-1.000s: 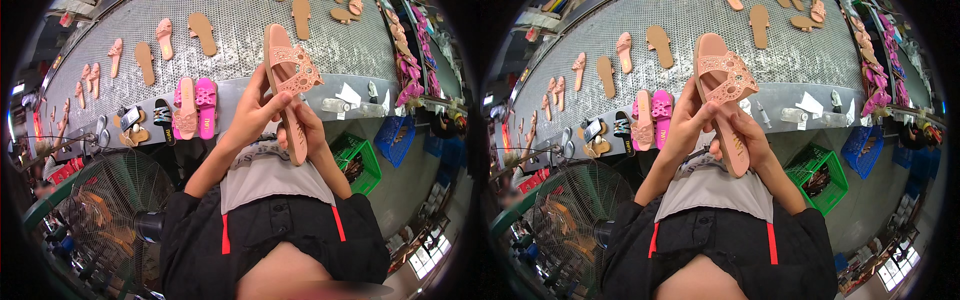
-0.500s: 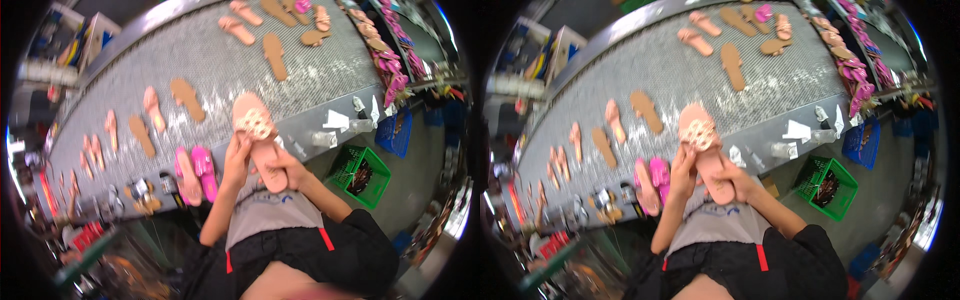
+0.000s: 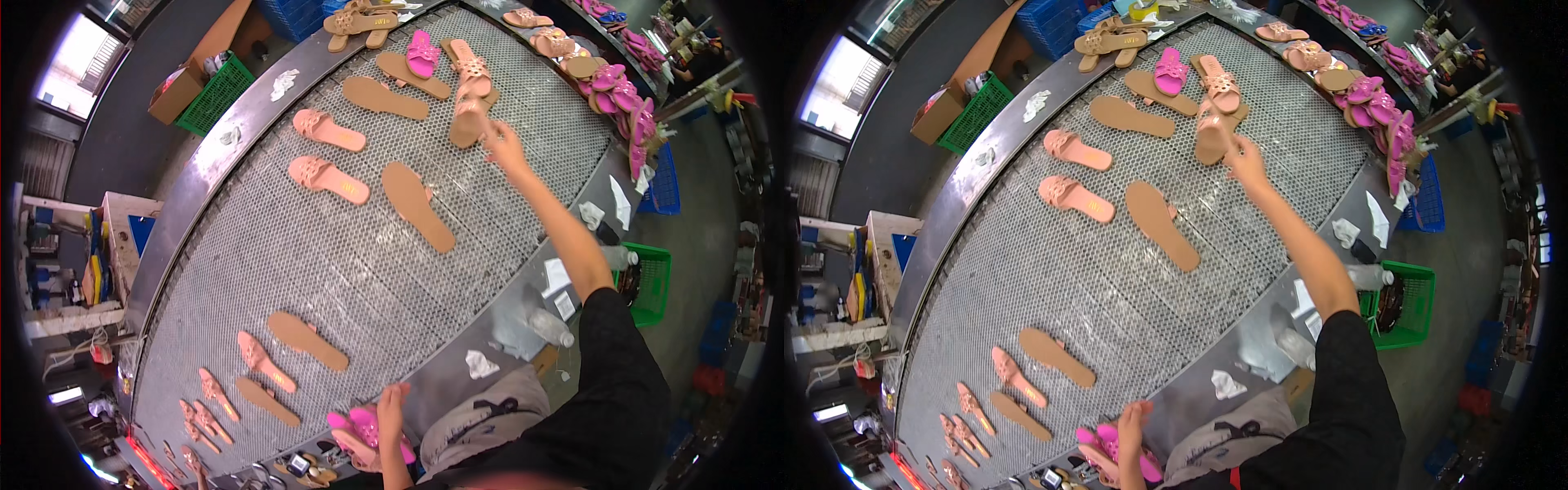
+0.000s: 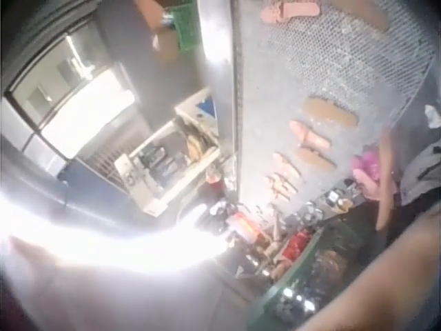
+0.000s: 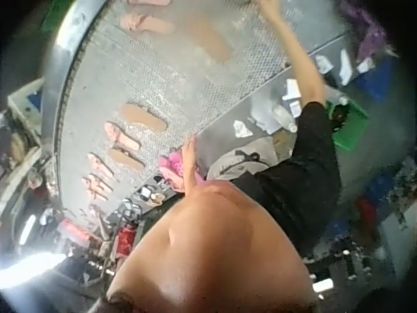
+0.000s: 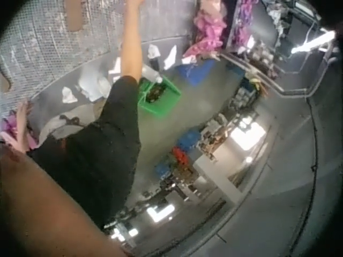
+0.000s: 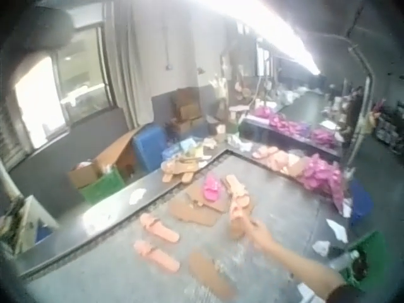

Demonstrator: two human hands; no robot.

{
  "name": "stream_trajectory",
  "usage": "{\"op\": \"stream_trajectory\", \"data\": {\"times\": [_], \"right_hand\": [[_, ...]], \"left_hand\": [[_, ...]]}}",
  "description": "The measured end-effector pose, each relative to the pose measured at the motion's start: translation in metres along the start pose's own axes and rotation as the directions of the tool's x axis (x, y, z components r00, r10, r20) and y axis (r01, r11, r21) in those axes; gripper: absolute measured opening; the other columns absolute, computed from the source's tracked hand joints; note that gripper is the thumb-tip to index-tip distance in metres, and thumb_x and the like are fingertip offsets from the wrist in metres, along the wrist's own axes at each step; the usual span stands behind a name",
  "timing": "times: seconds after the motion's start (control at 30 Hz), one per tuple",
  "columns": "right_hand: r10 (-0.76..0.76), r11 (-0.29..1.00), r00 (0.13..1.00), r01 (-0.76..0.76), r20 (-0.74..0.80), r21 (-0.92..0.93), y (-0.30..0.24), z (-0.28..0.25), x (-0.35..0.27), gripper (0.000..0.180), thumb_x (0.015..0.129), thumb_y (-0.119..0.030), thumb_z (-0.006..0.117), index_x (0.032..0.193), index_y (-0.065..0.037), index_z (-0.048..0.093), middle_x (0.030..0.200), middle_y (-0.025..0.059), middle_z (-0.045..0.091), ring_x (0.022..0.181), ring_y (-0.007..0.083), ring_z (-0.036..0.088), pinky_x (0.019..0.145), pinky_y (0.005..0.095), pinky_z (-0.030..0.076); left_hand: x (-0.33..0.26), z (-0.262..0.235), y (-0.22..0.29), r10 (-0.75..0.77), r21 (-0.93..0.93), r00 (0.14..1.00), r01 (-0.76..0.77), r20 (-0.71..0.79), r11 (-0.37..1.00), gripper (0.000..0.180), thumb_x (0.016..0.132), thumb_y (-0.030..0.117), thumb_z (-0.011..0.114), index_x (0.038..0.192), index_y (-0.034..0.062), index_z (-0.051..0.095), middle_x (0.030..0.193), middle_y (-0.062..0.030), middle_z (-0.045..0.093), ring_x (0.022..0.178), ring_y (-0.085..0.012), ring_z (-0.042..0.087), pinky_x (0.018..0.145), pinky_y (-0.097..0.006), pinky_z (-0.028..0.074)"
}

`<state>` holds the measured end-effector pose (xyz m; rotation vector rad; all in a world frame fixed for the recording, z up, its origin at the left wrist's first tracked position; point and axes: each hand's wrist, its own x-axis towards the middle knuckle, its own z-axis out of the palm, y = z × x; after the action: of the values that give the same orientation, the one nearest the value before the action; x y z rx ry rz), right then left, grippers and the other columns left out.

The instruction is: Inspecting and assembling sandals on a conveyor belt in a factory.

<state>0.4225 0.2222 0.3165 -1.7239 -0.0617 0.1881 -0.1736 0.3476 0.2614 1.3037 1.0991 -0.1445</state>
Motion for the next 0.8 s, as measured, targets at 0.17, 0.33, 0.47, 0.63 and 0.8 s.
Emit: {"op": "stream_trajectory", "data": {"times": [0.17, 0.33, 0.47, 0.63, 0.8], "right_hand": [[-0.518, 0.664, 0.819, 0.205, -0.245, -0.719, 0.012, -0.066, 0.228, 0.041, 0.086, -0.02, 0.06, 0.122, -0.002, 0.067, 0.116, 0.0278, 0.066, 0.095, 0.0421, 0.067, 0.081, 0.0463, 0.054], [-0.327, 0.55, 0.94, 0.111, -0.091, -0.827, 0.025, -0.027, 0.281, 0.039, 0.083, -0.019, 0.061, 0.12, -0.012, 0.071, 0.114, 0.0191, 0.069, 0.1, 0.0398, 0.068, 0.088, 0.049, 0.054], [-0.389, 0.276, 0.873, 0.414, 0.293, -0.867, 0.025, 0.008, 0.232, 0.037, 0.082, -0.013, 0.059, 0.118, -0.013, 0.071, 0.114, 0.0143, 0.068, 0.102, 0.0383, 0.067, 0.09, 0.0493, 0.055], [-0.322, 0.301, 0.883, 0.438, 0.341, -0.847, 0.028, 0.064, 0.117, 0.035, 0.082, -0.014, 0.062, 0.115, -0.007, 0.07, 0.115, 0.0128, 0.066, 0.104, 0.037, 0.063, 0.084, 0.0498, 0.057], [-0.314, 0.344, 0.859, 0.5, 0.404, -0.795, 0.01, 0.158, -0.011, 0.05, 0.082, -0.032, 0.071, 0.122, -0.002, 0.065, 0.122, 0.0103, 0.063, 0.112, 0.036, 0.059, 0.082, 0.0499, 0.058]], "left_hand": [[0.029, -0.003, -0.023, -0.13, 0.003, 0.991, 0.13, 0.043, 0.992, 0.031, 0.106, 0.029, 0.051, 0.114, 0.0037, 0.068, 0.108, -0.0067, 0.073, 0.1, -0.0165, 0.066, 0.084, -0.031, 0.051], [0.037, -0.006, -0.055, -0.158, 0.014, 0.987, 0.158, 0.013, 0.987, 0.032, 0.106, 0.03, 0.051, 0.116, 0.0033, 0.067, 0.108, -0.0073, 0.074, 0.101, -0.0176, 0.068, 0.085, -0.032, 0.052], [0.043, 0.006, -0.027, -0.172, -0.042, 0.985, 0.173, 0.026, 0.984, 0.033, 0.107, 0.029, 0.05, 0.116, 0.0016, 0.066, 0.107, -0.0103, 0.074, 0.101, -0.0187, 0.068, 0.087, -0.032, 0.052], [0.06, 0.016, -0.021, -0.014, -0.01, 0.993, 0.016, 0.113, 1.0, 0.034, 0.107, 0.028, 0.05, 0.116, 0.0006, 0.067, 0.108, -0.0118, 0.074, 0.099, -0.019, 0.068, 0.088, -0.032, 0.052], [0.054, 0.018, 0.022, 0.078, 0.047, 0.994, -0.082, 0.077, 0.995, 0.028, 0.105, 0.022, 0.052, 0.114, 0.0002, 0.067, 0.106, -0.0107, 0.074, 0.099, -0.0185, 0.069, 0.089, -0.032, 0.052]]}}
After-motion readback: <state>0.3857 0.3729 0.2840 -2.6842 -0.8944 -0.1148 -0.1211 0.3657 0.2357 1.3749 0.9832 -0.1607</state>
